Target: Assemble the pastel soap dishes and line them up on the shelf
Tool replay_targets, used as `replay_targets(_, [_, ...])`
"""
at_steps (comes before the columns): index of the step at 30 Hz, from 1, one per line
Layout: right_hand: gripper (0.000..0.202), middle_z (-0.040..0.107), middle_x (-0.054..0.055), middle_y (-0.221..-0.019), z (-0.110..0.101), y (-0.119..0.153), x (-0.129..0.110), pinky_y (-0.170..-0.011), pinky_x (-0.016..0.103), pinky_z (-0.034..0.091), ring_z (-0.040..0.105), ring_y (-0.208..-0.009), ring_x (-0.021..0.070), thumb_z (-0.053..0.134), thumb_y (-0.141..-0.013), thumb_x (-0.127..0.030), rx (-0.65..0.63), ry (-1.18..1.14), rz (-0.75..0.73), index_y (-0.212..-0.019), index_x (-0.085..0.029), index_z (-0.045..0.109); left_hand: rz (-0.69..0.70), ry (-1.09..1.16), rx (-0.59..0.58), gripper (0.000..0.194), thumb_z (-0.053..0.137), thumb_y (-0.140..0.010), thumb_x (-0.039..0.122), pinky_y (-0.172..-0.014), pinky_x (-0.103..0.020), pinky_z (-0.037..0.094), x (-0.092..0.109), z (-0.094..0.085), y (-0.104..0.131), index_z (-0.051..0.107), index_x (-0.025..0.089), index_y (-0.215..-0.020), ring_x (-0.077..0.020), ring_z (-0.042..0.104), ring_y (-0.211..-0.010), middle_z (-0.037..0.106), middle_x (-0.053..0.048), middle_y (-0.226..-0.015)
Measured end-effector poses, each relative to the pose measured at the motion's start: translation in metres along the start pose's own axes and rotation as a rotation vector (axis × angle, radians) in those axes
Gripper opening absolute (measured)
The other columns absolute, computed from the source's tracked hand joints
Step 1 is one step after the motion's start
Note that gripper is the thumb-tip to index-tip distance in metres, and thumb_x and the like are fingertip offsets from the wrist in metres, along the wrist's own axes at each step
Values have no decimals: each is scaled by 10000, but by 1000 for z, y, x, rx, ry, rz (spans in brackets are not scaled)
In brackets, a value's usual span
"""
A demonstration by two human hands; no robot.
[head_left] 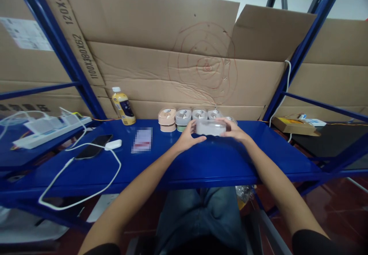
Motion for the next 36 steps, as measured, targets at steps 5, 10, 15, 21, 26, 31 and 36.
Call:
replay_targets(5, [974,594,64,-1466,33,5,10,-1129,488,475,584,-1330,313,908,-622,-426,-256,-60,23,-1487,-297,478,-81,-69,-94,1191,960,-550,506,-1134,-528,459,-14,-2,3,370,166,-1527,-374,581,-1332,548,-232,-1455])
replay_targets(10, [1009,587,93,-1473,40,6,26,-1190,503,417,563,-1368,318,947,-606,-455,-218,77,4,-1488,-268,494,-6,-306,-144,1223,983,-505,524,-1148,-555,431,-16,-2,11,392,197,-1525,-389,569,-1336,583,-184,-1416])
replay_targets(15, [975,610,156,-1433,54,5,20,-1147,557,444,592,-1316,373,932,-606,-565,-52,330,-142,-1437,-224,554,31,-358,-143,1217,970,-533,550,-1151,-544,435,-20,1,16,373,222,-1541,-391,543,-1367,537,-178,-1482])
replay_targets(21, [839,656,144,-1349,64,4,9,-1071,543,495,636,-1233,371,888,-669,-581,-2,462,-197,-1378,-238,600,19,-363,-159,1303,979,-499,558,-1153,-556,432,-20,0,14,324,217,-1573,-399,557,-1356,564,-185,-1461])
replay_targets(26, [706,721,106,-1166,46,1,11,-974,491,540,687,-1051,304,834,-740,-550,-1,413,-165,-1327,-223,618,51,-356,-166,1226,976,-533,518,-1122,-524,467,-8,-4,12,375,210,-1556,-396,586,-1330,605,-169,-1433])
replay_targets(31, [656,732,68,-1021,10,1,26,-939,472,546,690,-965,274,797,-761,-588,-27,325,-13,-1274,-208,645,133,-449,-210,837,914,-664,501,-1145,-494,444,-4,-8,13,604,247,-1399,-348,608,-1289,649,-120,-1352])
replay_targets(36, [691,740,70,-1026,-17,4,34,-937,451,543,696,-968,274,836,-704,-598,-83,290,133,-1242,-202,659,133,-486,-247,478,841,-766,516,-1125,-477,464,-6,-11,13,776,261,-1164,-323,630,-1237,633,-114,-1265])
Point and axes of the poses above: each hand's wrist, its own y-axis away from the middle knuckle, its own z-axis out of the palm, x = y × z, the point moved 3 cm from there along -y, towards the middle knuckle
